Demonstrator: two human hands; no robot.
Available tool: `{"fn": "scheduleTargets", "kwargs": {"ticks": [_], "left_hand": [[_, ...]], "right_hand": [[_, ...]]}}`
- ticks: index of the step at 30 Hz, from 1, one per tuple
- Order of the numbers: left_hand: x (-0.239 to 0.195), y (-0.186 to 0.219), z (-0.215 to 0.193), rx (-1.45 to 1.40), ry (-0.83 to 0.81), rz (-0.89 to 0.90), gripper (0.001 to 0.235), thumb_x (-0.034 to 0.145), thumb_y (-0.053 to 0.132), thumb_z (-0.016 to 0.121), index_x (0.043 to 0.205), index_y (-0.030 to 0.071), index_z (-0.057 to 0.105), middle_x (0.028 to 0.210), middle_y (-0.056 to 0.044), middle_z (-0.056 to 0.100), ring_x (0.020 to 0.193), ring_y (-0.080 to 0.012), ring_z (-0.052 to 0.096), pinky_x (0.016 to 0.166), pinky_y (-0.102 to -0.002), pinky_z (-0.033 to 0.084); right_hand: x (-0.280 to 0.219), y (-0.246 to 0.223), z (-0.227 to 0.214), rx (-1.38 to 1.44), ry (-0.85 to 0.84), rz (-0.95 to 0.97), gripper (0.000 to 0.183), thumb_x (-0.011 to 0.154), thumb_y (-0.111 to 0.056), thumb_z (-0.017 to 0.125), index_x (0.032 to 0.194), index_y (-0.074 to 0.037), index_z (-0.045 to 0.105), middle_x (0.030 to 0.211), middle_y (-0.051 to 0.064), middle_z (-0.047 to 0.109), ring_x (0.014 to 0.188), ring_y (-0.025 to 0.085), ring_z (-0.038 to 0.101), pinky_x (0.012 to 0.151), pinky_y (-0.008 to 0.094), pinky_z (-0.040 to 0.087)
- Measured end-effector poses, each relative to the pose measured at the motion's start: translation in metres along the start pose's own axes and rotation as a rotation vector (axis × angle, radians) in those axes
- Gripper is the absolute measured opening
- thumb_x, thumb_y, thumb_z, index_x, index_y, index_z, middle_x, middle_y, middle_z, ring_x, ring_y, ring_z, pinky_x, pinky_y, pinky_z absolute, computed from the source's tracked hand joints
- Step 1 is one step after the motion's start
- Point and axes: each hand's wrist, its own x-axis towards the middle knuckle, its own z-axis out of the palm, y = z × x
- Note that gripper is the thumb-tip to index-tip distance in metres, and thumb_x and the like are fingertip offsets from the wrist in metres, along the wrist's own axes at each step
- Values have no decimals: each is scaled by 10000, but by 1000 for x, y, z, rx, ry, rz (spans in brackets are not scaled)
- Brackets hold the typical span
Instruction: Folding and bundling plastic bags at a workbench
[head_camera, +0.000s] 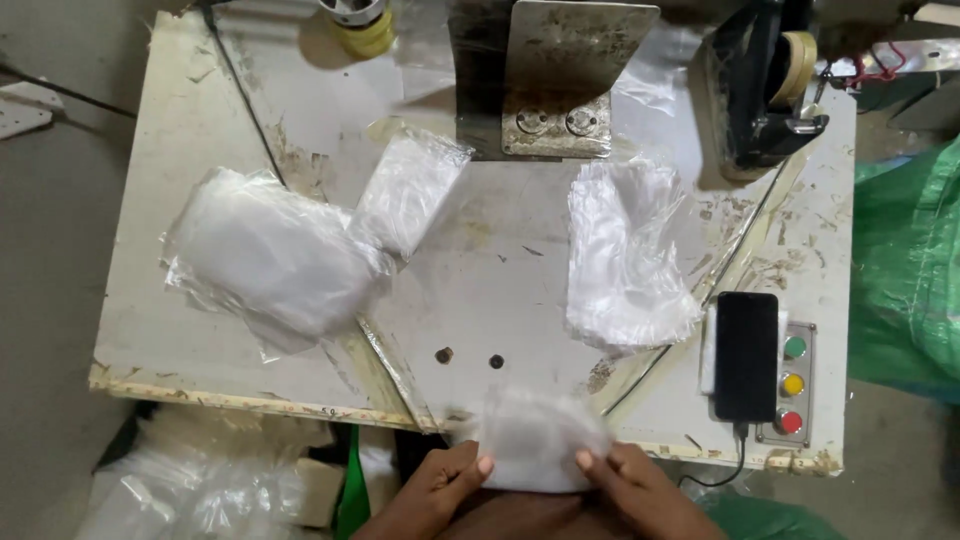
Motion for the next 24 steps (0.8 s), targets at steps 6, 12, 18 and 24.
{"fn": "scheduleTargets", "kwargs": {"ticks": [6, 12, 18, 24], "left_hand": [[10, -4, 3, -165, 55, -229, 357, 991, 364, 540, 1092, 75, 724, 1044, -24, 585, 1011, -142, 558, 950, -302, 370], [8, 2, -19, -12, 251, 392, 554, 952, 645, 585, 1038, 102, 649, 959, -39, 586, 830, -153, 542, 740, -285, 413], [50, -29, 3, -199, 526, 2, 152, 809, 175, 881, 848, 57, 794, 748, 23, 710, 719, -81, 600, 628, -240, 486], [68, 58, -14, -75, 434, 121, 319, 848, 195, 827, 1139, 70, 791, 892, -13, 785, 850, -69, 672, 705, -229, 511]], "right_hand": [[-6, -69, -7, -618, -189, -558, 684, 1029, -530, 358, 1613, -182, 282, 1698, 96, 279, 1574, 285, 183, 1215, 495, 181], [25, -7, 14, -416, -377, -91, 591, 1039, -352, 402, 1622, -332, 302, 1673, -163, 343, 1417, -72, 423, 1124, 120, 157], [71, 22, -5, 820, -369, 236, 877, 811, -544, 518, 1482, 19, 475, 1458, 296, 587, 1323, 412, 565, 1168, 493, 427], [69, -37, 19, 647, 185, -91, 419, 788, -11, 769, 1173, 149, 725, 1024, 274, 783, 847, 358, 731, 764, 452, 606]]}}
